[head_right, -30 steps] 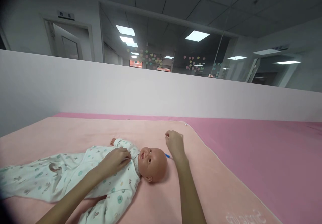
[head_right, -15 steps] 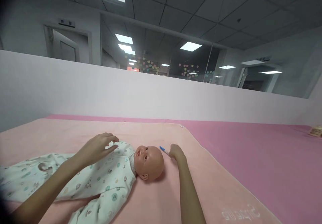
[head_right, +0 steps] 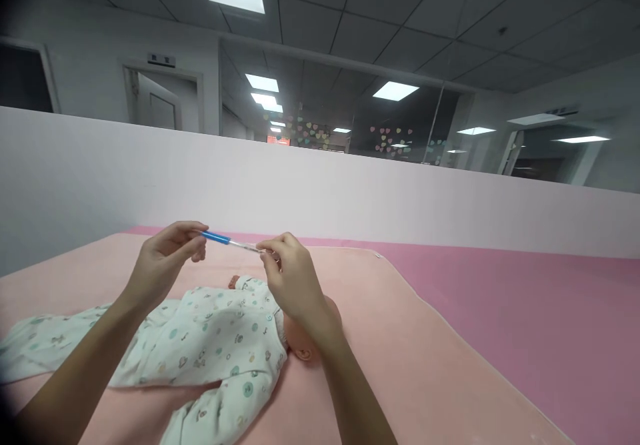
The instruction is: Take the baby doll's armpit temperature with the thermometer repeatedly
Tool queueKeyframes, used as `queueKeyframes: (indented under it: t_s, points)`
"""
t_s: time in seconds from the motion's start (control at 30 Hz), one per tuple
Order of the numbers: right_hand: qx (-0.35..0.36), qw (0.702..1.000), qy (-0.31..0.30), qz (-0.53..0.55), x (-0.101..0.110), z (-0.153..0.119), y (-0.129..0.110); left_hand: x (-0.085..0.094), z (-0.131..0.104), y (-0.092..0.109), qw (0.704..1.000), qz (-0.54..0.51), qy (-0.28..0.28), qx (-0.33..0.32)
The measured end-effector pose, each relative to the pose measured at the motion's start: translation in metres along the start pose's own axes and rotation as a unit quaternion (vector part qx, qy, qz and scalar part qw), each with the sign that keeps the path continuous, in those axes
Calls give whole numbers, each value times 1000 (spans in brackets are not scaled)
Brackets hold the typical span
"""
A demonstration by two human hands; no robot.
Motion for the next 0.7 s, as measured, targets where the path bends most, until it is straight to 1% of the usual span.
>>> queueKeyframes:
  t_s: [0.1,0.2,0.33,0.43,0.5,0.57,0.63,0.7]
  points:
    - [-12,996,58,65,-4,-1,4,10,4,-4,1000,21,20,5]
    - [-41,980,109,160,-7,-4,15,14,6,-5,999,34,22,5]
    - [-83,944,110,301,-8,-6,24,13,1,3,998,51,27,-9]
    - [-111,911,135,374,-1,-8,28,8,-6,13,997,66,32,-30]
    - [-124,893,160,402,5,-10,30,2,-10,19,996,70,34,-47]
    - [-124,882,184,416,12,-11,32,-4,-14,23,995,70,31,-62]
    - [-117,879,198,418,17,-11,32,-9,-16,26,995,66,29,-73]
    - [-110,885,205,403,22,-11,31,-12,-16,28,994,64,33,-78]
Point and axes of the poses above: each hand's wrist, its own z-axis towards the middle knuckle, its own x-axis out of the back of the hand, y = z × x, the point moved 6 cm from there along z, towards the middle knuckle, and after that the axes turned 6 degrees about x, right-handed, at the moved point
